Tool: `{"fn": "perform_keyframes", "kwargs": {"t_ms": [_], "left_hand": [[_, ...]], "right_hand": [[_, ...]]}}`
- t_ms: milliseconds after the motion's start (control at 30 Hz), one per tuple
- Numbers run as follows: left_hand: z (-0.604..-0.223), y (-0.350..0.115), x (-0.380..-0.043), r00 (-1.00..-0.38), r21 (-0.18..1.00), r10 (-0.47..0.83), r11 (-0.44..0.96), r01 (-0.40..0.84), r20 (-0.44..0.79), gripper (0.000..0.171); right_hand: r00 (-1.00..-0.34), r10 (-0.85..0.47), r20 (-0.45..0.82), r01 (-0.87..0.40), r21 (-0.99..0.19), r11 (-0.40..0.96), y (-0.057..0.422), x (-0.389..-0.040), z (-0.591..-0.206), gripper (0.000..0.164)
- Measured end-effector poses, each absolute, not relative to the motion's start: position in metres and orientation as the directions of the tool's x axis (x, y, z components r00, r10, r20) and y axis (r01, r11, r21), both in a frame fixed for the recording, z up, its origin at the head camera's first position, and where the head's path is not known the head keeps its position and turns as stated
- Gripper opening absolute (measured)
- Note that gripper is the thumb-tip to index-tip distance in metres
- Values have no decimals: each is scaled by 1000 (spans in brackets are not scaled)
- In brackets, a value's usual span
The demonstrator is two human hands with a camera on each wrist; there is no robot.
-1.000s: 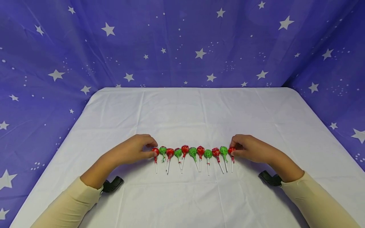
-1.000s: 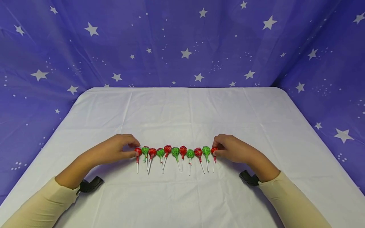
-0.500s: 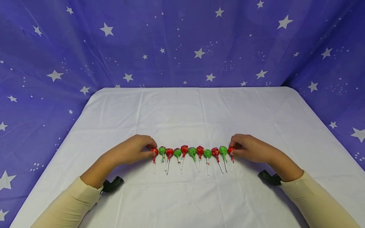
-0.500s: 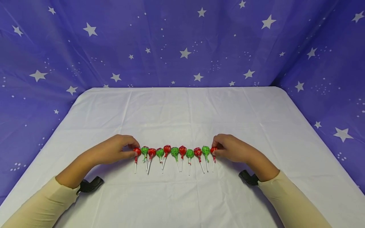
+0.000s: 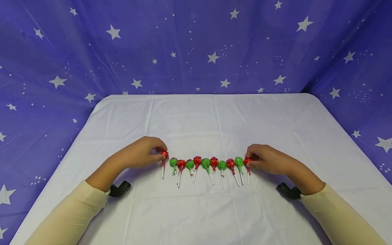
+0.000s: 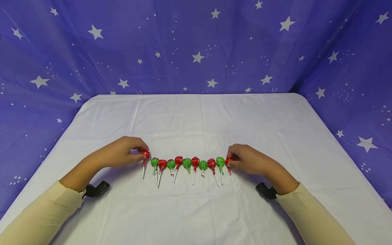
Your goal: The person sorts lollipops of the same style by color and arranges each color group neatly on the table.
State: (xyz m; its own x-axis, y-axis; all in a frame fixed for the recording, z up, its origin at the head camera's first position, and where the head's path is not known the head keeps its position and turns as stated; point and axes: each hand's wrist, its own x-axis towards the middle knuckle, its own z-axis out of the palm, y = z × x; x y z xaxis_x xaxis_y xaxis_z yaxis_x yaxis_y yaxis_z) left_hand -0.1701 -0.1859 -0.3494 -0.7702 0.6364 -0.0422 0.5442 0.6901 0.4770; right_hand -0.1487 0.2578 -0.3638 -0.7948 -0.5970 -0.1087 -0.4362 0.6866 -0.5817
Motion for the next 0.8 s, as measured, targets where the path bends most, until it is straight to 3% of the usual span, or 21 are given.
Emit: {"fn": "perform_keyframes", "kwargs": {"t_ms": [800], "left_hand": [[-350, -195, -251, -836, 551, 549, 695, 461, 6, 18]], "right_hand": [[-803, -582, -124, -421, -573, 703, 257, -149, -365, 13]]}}
